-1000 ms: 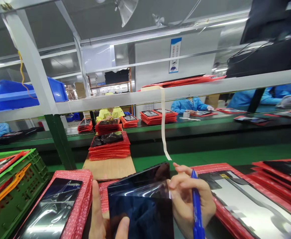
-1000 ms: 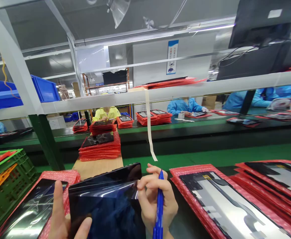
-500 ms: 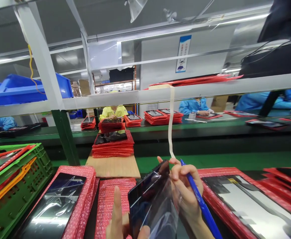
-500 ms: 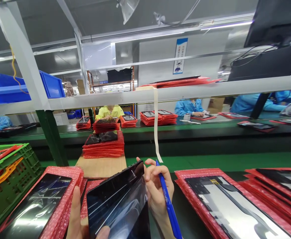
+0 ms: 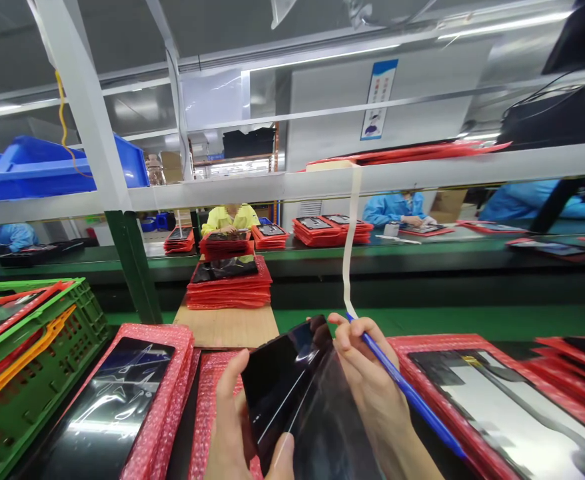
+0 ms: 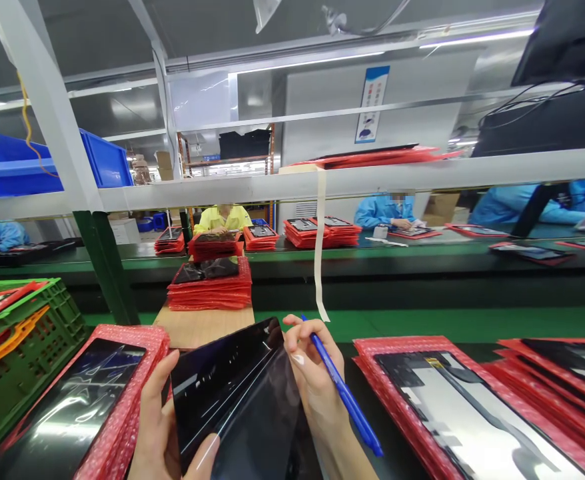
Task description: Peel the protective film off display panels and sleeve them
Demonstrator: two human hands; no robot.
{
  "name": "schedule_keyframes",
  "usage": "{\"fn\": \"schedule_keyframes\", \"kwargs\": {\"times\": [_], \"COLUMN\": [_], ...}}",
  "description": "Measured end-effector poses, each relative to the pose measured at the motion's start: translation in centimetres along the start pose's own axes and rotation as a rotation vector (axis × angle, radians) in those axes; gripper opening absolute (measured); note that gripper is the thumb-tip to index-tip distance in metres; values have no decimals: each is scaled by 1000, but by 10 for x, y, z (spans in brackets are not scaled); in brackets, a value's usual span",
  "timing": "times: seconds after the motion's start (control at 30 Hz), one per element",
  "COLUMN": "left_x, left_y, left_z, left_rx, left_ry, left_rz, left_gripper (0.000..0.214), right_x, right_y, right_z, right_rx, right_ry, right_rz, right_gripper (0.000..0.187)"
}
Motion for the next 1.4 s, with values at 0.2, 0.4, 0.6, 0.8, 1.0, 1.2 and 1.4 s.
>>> {"fn": "schedule_keyframes", "kwargs": {"times": [0.2,0.4,0.6,0.8,1.0,1.2,1.4], "left_x": [21,38,47,55,61,62,55], "left_y": [13,8,-4,-9,-16,-20,-29], "left_z": [-5,-15,-20,-20,-19,-29,-34], "left_rx": [-336,-420,-412,-429,-390,-300,-295], "left_ry": [-246,-136,-80,-37,-14,53,73], "left_rz": [-80,-246,-296,-236,-242,-177,-210], "left_gripper": [115,75,53,46,40,33,35], "right_x": [2,1,8,11,11,-4,-26], "right_y": [9,14,24,26,30,37,46], "right_z": [-7,-15,-20,-25,-28,-15,-11], "right_rx": [25,157,222,226,148,44,-53], "right_ry": [68,165,198,185,177,165,96], "right_rz": [184,228,295,288,324,302,341], "right_gripper": [35,32,34,33,36,36,42]}}
Point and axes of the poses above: each hand's wrist, its own x-axis towards the middle knuckle, its own z-axis out of the palm, y = z × x, the point moved 4 cm from there along x, towards the middle knuckle, and after that the axes turned 8 degrees about x, right-handed, at the moved point
